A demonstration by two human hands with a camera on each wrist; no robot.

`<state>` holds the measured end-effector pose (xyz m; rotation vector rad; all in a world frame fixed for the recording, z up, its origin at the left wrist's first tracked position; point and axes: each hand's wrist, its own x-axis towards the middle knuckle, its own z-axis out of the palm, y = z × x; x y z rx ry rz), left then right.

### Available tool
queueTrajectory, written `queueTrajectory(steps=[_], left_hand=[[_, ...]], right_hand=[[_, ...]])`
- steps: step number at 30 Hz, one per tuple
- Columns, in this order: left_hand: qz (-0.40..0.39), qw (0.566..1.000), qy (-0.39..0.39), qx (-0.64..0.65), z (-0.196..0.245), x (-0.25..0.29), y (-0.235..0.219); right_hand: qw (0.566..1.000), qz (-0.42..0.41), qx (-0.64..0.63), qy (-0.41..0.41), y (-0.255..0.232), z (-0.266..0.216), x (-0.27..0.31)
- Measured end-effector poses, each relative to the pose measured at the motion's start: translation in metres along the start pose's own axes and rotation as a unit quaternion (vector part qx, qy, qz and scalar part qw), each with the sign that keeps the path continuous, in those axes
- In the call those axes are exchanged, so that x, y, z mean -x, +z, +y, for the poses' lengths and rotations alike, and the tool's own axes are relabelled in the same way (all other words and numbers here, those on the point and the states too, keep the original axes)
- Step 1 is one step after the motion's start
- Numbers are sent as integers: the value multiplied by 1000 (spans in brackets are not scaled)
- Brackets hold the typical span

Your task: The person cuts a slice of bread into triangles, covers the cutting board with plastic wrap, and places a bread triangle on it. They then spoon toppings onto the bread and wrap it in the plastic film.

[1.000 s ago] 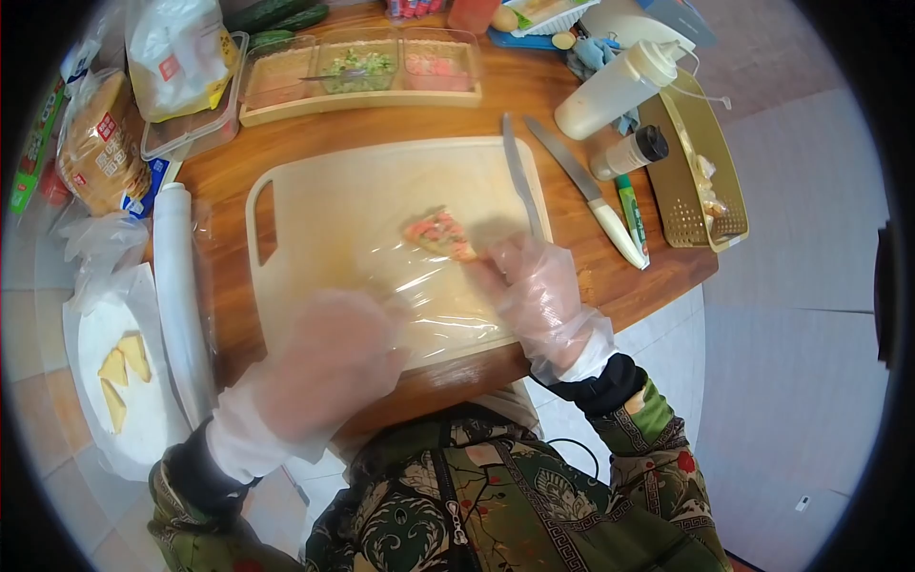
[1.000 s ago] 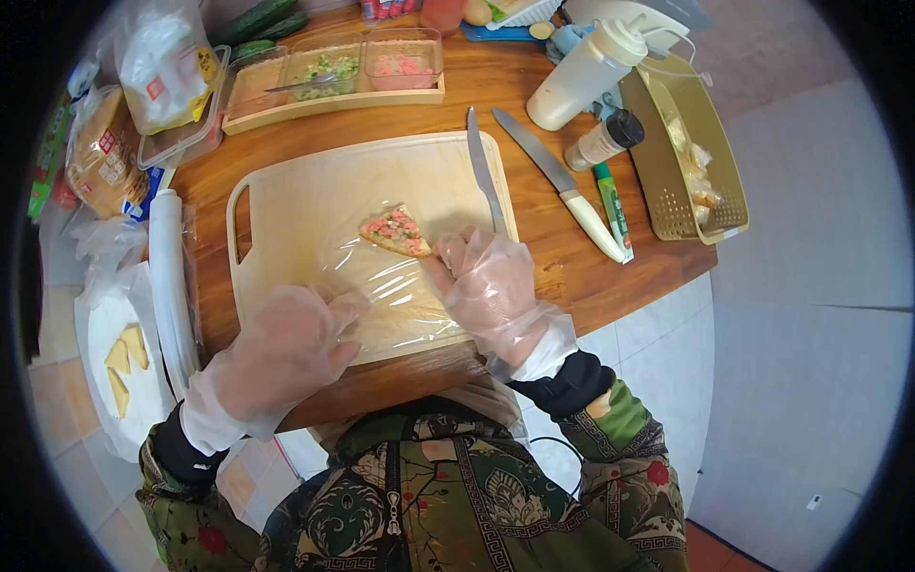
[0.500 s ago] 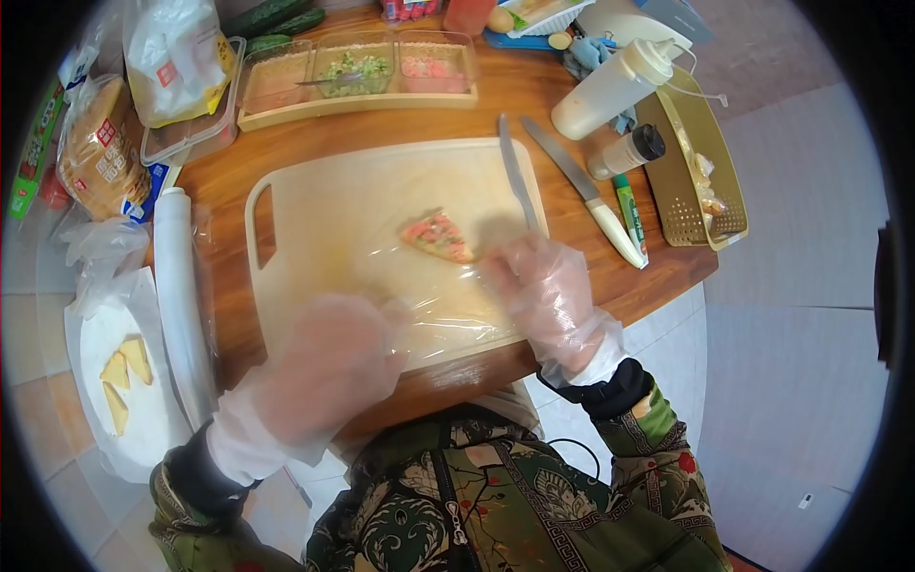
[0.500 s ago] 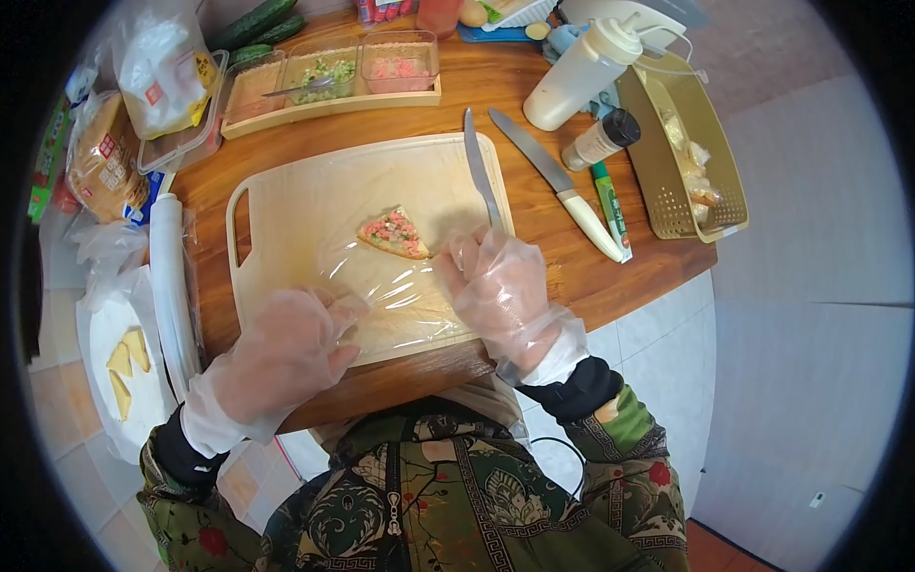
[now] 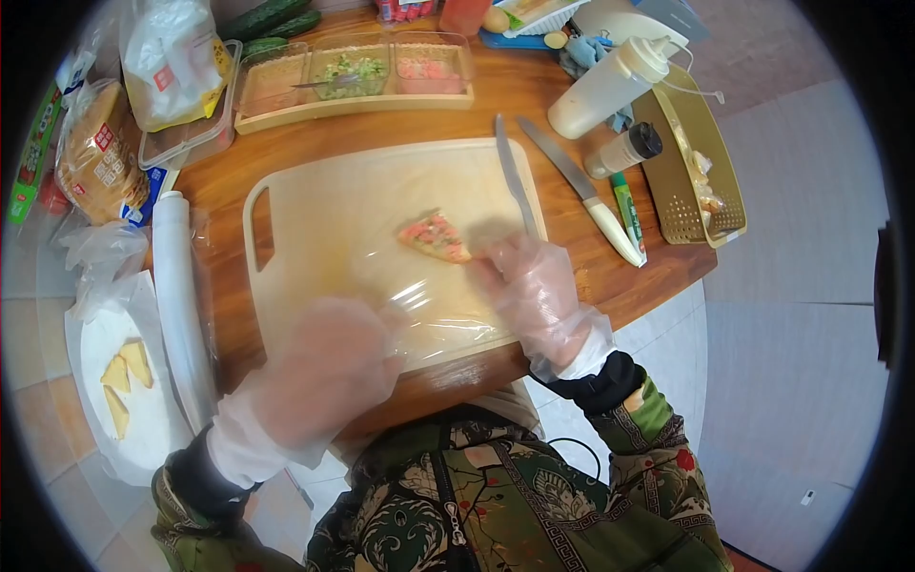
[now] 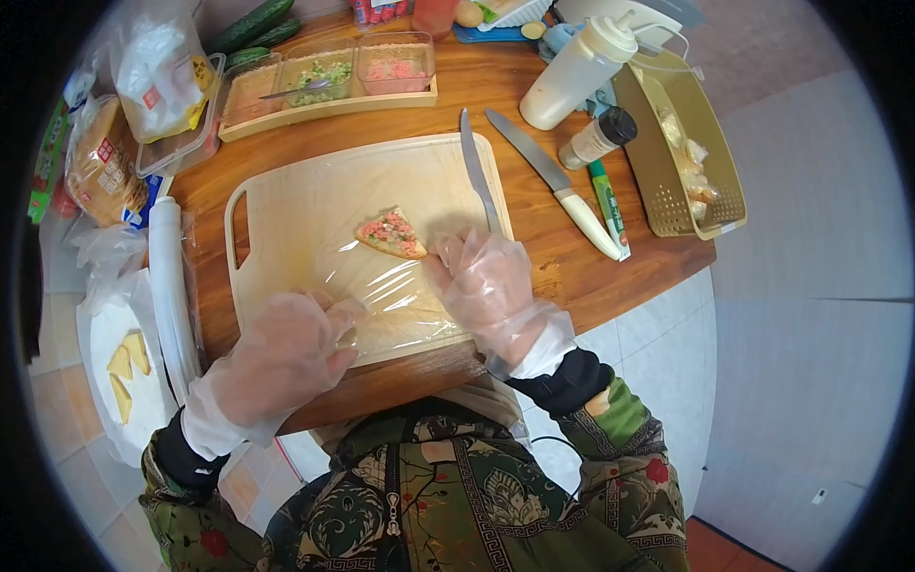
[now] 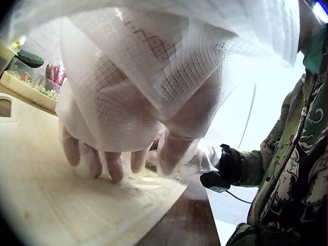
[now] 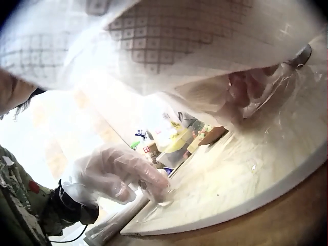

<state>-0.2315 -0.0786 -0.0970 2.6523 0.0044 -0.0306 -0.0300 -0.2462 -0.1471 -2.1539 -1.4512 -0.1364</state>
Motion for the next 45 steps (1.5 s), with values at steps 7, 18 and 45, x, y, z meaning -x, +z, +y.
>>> queueTrajectory(steps=[7,18,45], left_hand=[[1,999,-30,19,2,-1,0],[-3,1000,-25,5,3,-2,-2],[-11,1000,7,2,0,0,-2]], right_hand=[[1000,-4,29,1,4,5,1],[999,13,32,-30,-2,8,1],[998,42,17,31,-15,10,-2]])
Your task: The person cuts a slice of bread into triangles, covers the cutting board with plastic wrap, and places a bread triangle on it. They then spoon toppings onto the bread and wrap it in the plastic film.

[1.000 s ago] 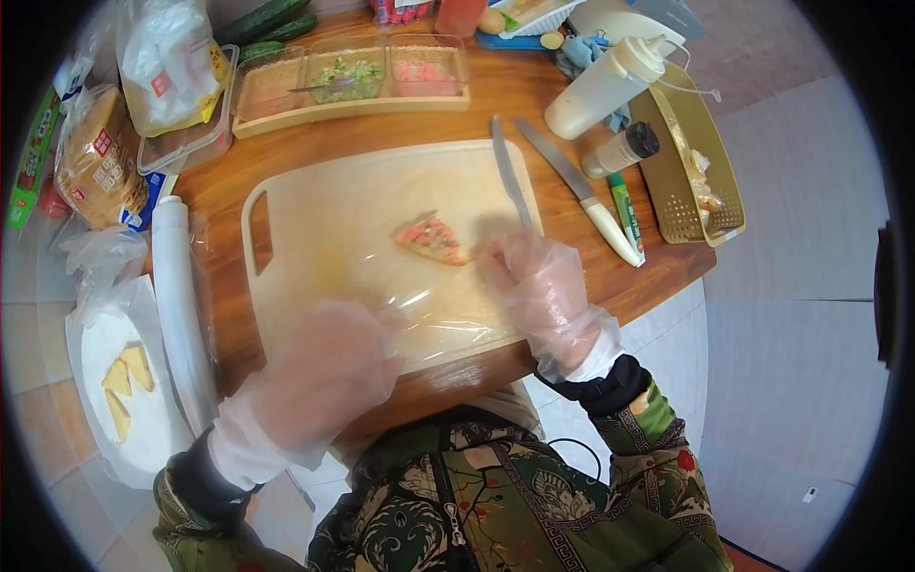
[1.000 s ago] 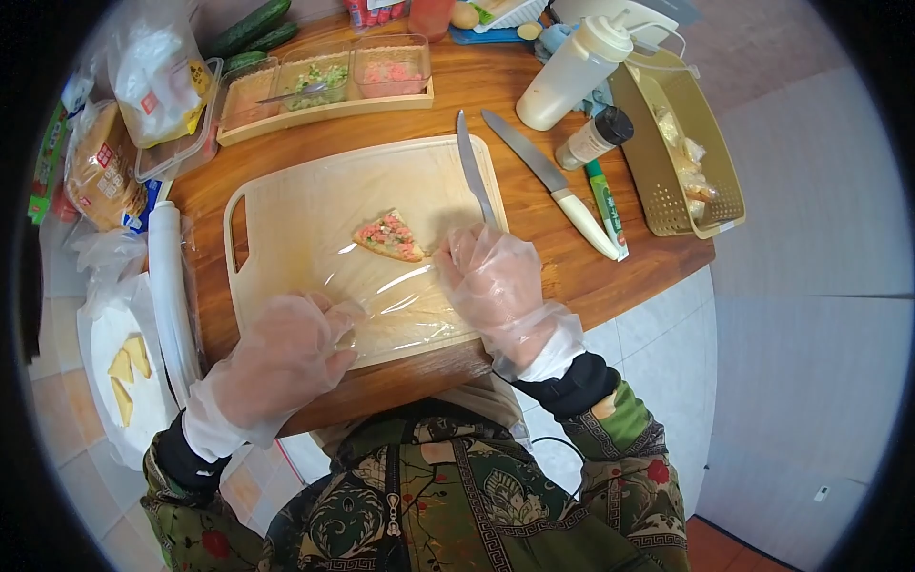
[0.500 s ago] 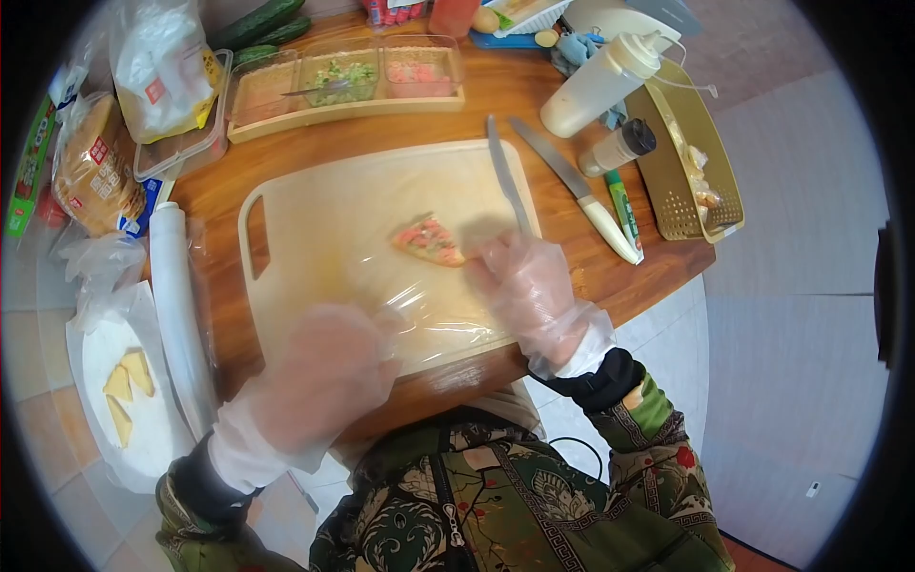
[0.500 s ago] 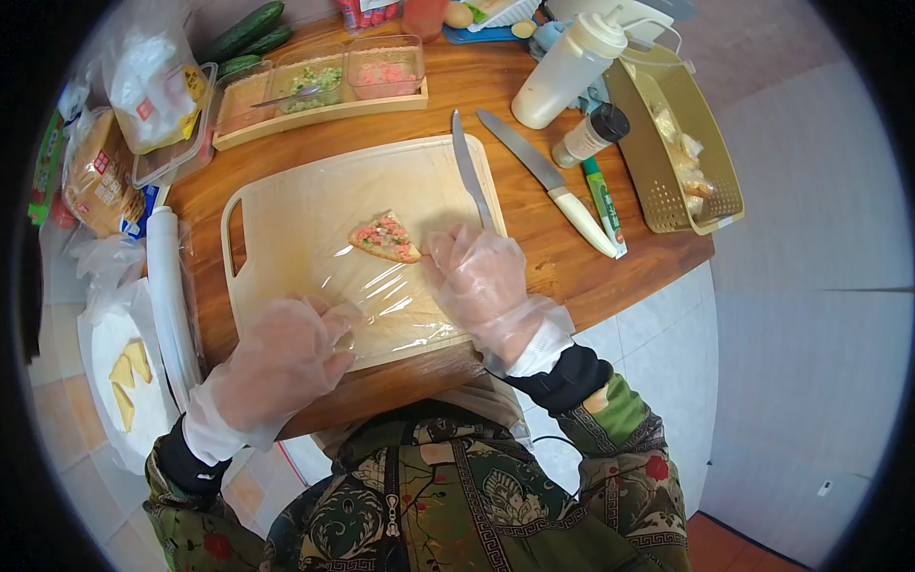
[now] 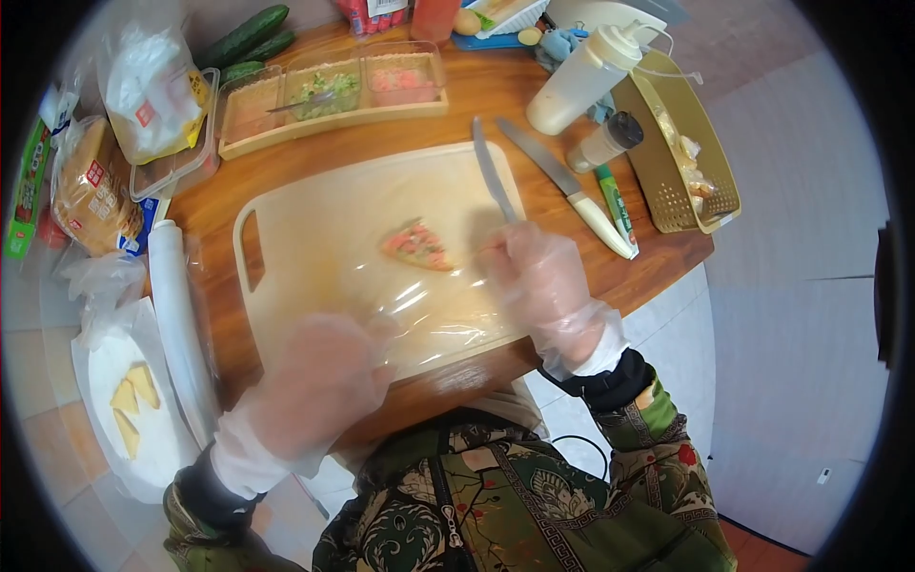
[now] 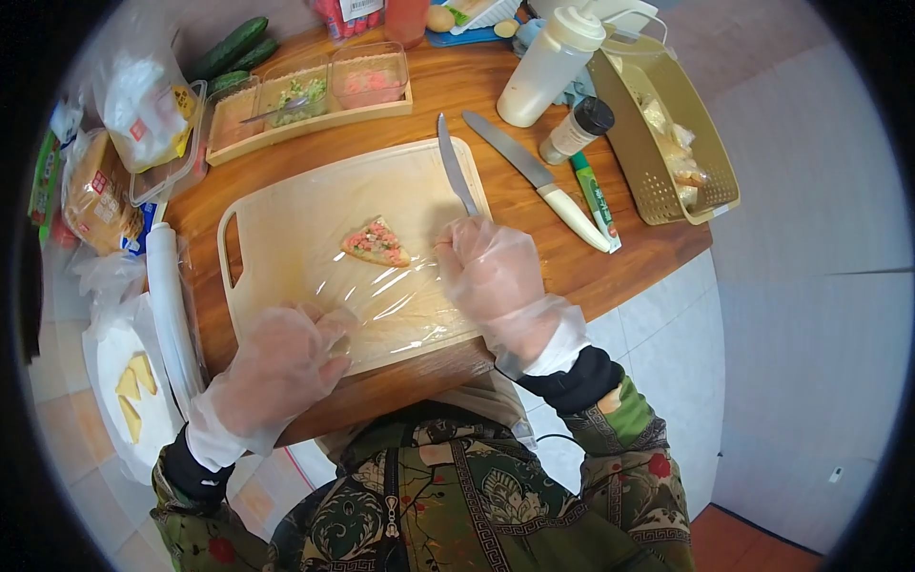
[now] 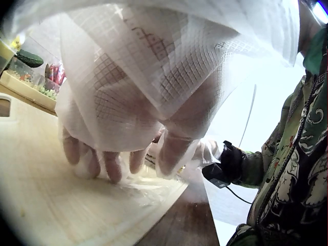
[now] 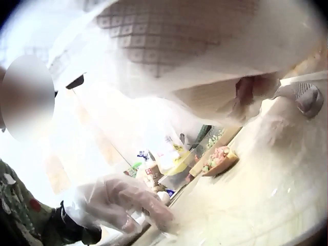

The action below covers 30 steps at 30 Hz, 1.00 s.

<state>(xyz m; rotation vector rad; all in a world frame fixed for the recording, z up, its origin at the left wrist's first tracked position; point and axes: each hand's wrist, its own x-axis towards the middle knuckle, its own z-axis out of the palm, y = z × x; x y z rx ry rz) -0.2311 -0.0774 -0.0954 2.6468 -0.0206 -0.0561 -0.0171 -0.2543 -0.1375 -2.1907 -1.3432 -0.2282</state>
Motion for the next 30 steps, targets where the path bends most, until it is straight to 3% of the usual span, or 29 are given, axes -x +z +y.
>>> queueTrajectory(steps=[2,3,4,5,6,8,9,11,13,15,17,19,20,22,25,27,29,30], left_hand=[[-8,1000,1,-4,2,-2,-4],[-38,999,-32,-7,6,-5,-6],[-67,996,-65,-9,8,-7,-8],[-63,996,-64,-12,8,-6,-8],[-58,996,-62,-14,7,-4,-8],[-47,997,-62,-20,7,-1,-7],[-47,997,-62,-28,7,0,-7],[-38,996,-66,-41,6,6,-4],[12,995,-11,-101,1,15,5],[36,996,-3,-76,-1,20,3],[60,997,6,-52,0,23,-10],[19,1000,11,-17,3,21,-20],[-5,999,-42,-31,9,20,-25],[-12,997,-73,-19,15,25,-41],[-33,991,-132,-3,21,39,-62],[-37,986,-163,-7,19,50,-65],[-4,983,-185,0,12,64,-65],[-1,983,-184,-4,10,68,-70]], right_hand=[[986,-41,-135,88,-10,-3,-3],[987,-38,-134,86,-18,-4,-5],[945,-104,-249,182,-26,-5,-8],[878,-167,-358,272,-34,-7,-11],[879,-165,-357,268,-42,-11,-15],[799,-192,-469,325,-54,-19,-21],[801,-192,-469,320,-56,-19,-20],[761,-187,-535,315,-60,-21,-20],[750,-205,-549,307,-65,-23,-26],[771,-189,-528,302,-71,-33,-41],[794,-181,-526,244,-75,-45,-70],[816,-165,-515,203,-78,-63,-96],[829,-161,-510,164,-78,-73,-114],[847,-143,-508,70,-70,-91,-155],[855,-86,-510,29,-54,-137,-212],[879,-39,-474,-31,-43,-161,-249],[943,25,-310,-117,-37,-178,-292],[953,57,-261,-141,-26,-183,-319]])
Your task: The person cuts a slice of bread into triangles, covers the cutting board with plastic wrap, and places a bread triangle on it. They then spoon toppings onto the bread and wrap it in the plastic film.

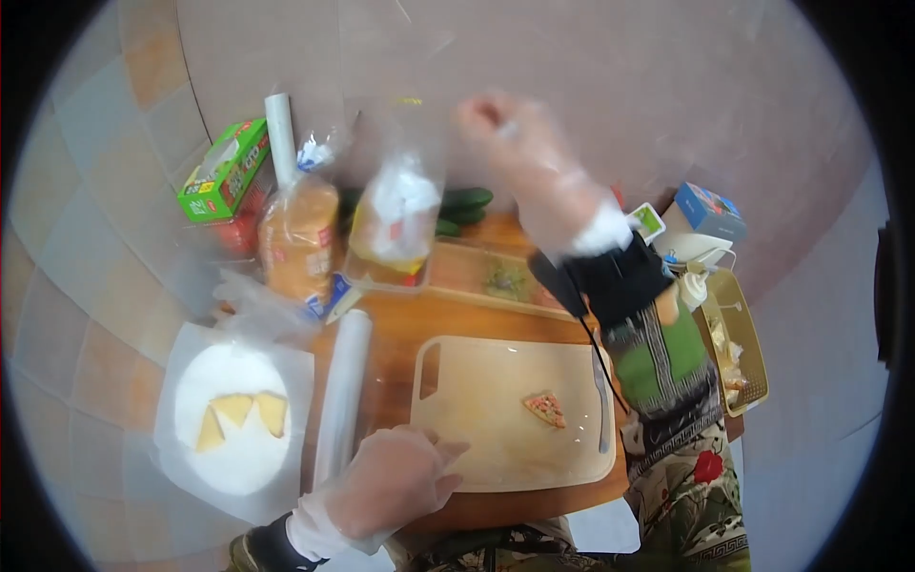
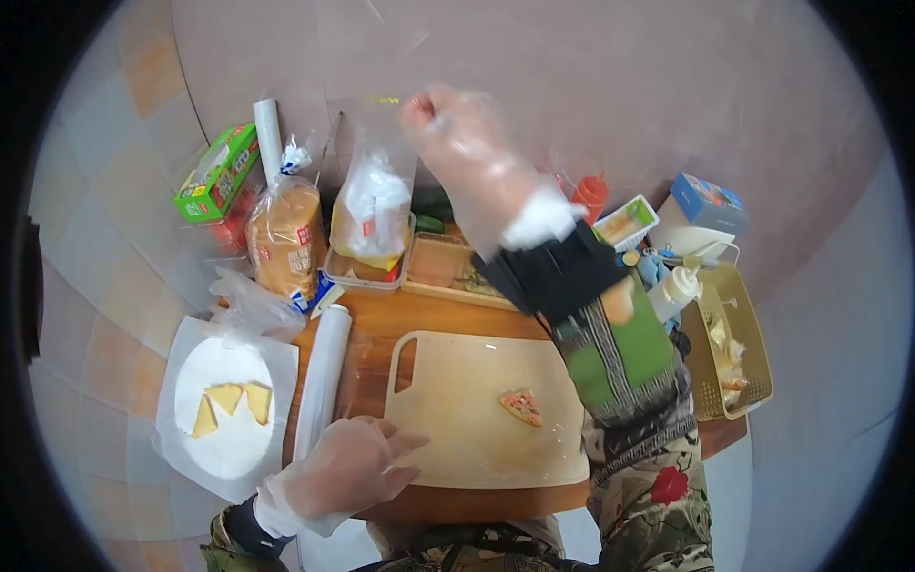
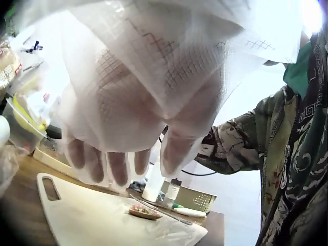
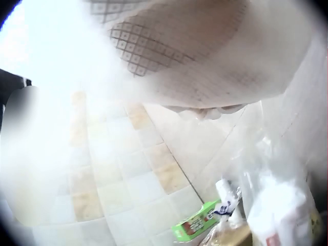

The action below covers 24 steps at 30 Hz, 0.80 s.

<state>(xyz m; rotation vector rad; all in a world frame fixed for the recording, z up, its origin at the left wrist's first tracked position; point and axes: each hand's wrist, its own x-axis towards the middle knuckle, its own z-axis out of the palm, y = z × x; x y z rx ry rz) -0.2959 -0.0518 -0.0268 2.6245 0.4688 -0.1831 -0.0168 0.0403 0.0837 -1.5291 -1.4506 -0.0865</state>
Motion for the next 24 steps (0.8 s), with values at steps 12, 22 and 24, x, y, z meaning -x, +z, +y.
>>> queueTrajectory(steps=[12,22,24], left_hand=[[146,987,-33,59,-38,23,-11],[182,973,-130,60,-62,42,-42],[197,962,-179,54,-79,52,-52]], right_hand=[[931,-205,303,-8,38,3,-102],[999,-30,-19,-38,40,-19,-20],[977,-75,-197,15,29,-31,27]])
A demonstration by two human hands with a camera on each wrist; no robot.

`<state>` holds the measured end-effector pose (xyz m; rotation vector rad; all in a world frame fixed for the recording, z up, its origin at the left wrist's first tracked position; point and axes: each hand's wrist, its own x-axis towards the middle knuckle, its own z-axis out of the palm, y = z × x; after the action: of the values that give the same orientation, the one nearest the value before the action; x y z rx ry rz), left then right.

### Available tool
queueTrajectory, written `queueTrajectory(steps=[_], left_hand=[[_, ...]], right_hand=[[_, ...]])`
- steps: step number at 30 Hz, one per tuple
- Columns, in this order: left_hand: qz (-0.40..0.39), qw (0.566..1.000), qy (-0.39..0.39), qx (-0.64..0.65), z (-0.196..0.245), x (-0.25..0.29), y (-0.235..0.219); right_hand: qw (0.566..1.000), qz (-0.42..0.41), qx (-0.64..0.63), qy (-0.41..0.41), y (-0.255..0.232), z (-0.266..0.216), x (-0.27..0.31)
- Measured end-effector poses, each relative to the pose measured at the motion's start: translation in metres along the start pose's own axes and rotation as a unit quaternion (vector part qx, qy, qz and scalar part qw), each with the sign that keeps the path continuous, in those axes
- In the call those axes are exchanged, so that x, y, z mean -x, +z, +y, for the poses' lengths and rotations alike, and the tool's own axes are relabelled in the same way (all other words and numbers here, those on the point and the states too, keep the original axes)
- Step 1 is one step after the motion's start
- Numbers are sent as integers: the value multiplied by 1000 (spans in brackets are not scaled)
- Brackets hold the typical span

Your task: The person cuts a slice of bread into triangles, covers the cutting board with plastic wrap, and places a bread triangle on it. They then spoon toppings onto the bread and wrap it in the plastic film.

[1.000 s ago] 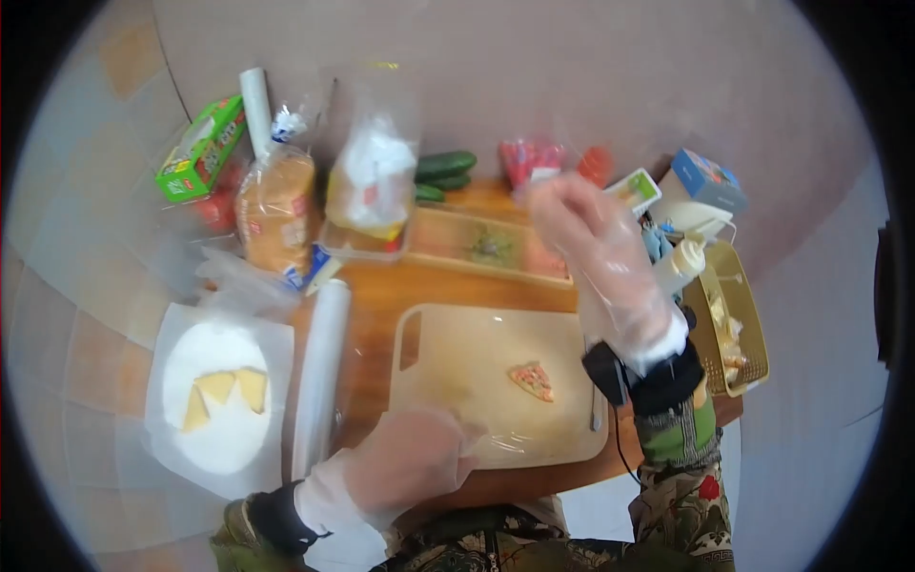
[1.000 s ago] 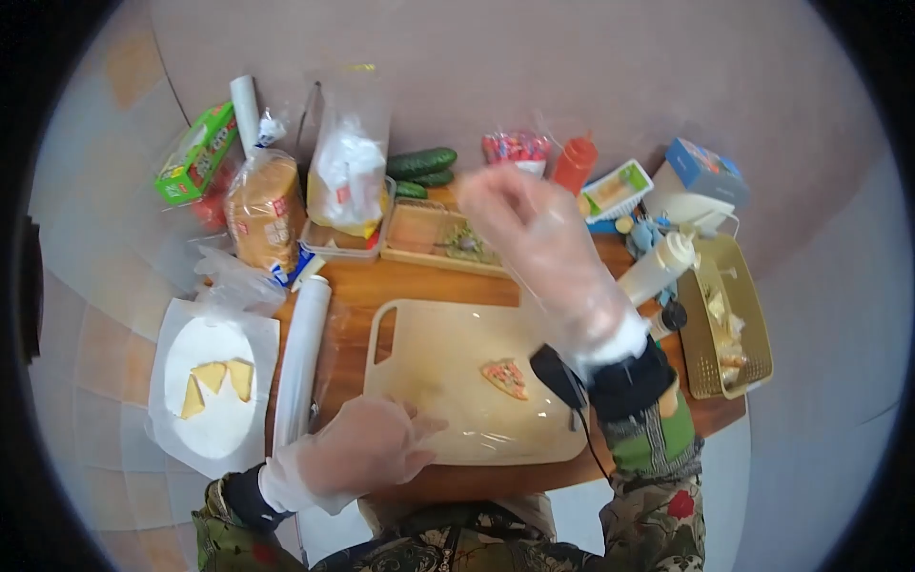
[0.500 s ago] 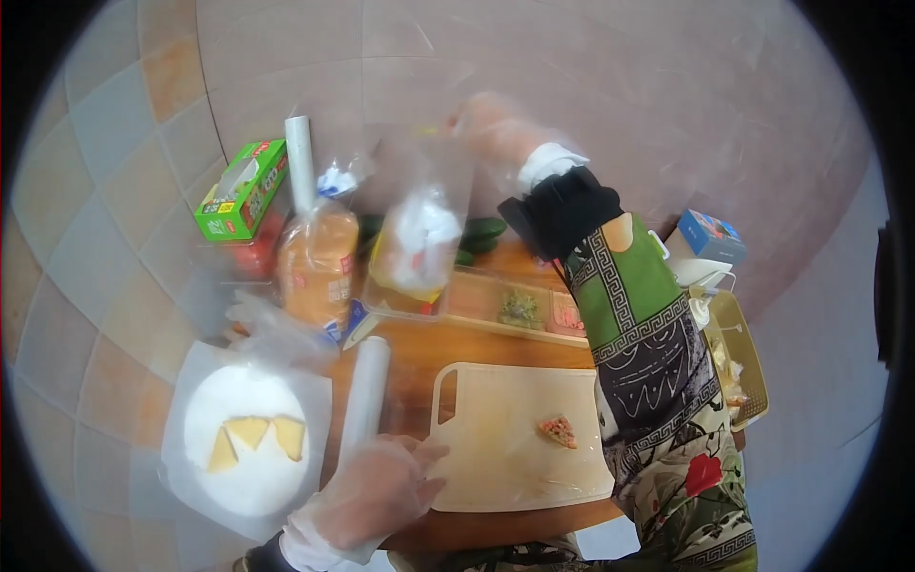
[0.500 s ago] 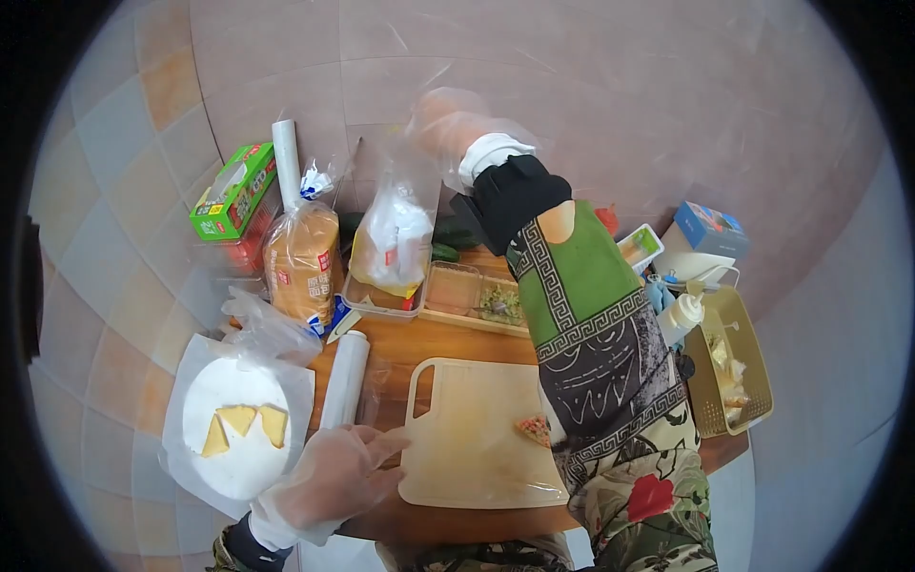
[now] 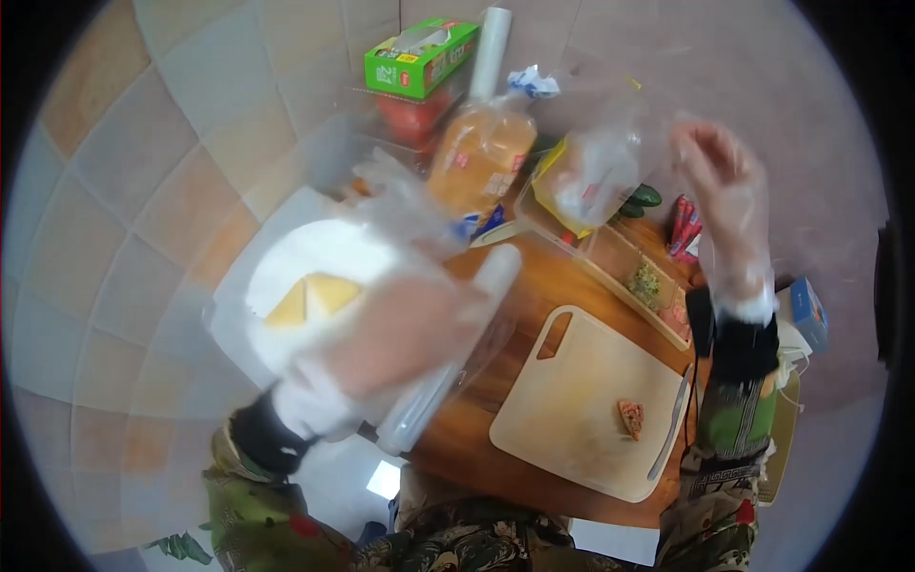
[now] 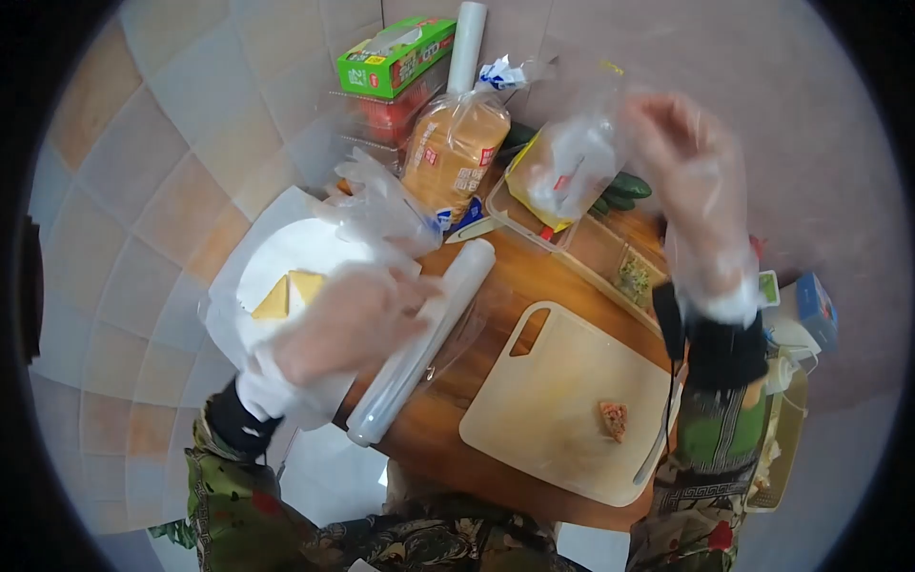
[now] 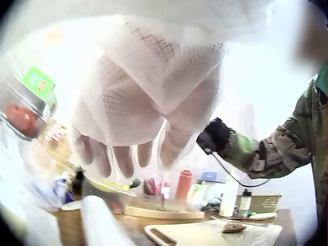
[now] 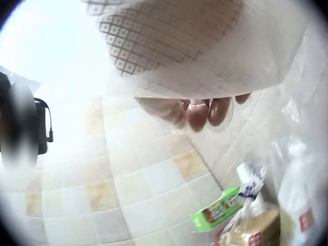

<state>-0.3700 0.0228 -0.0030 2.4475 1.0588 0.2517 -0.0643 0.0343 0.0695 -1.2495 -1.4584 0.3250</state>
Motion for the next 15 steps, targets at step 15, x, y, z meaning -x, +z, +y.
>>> queueTrajectory(steps=[15], left_hand=[[-13,989,54,-138,-118,20,11]], right_hand=[[971,-167,170,23,-22,21,155]])
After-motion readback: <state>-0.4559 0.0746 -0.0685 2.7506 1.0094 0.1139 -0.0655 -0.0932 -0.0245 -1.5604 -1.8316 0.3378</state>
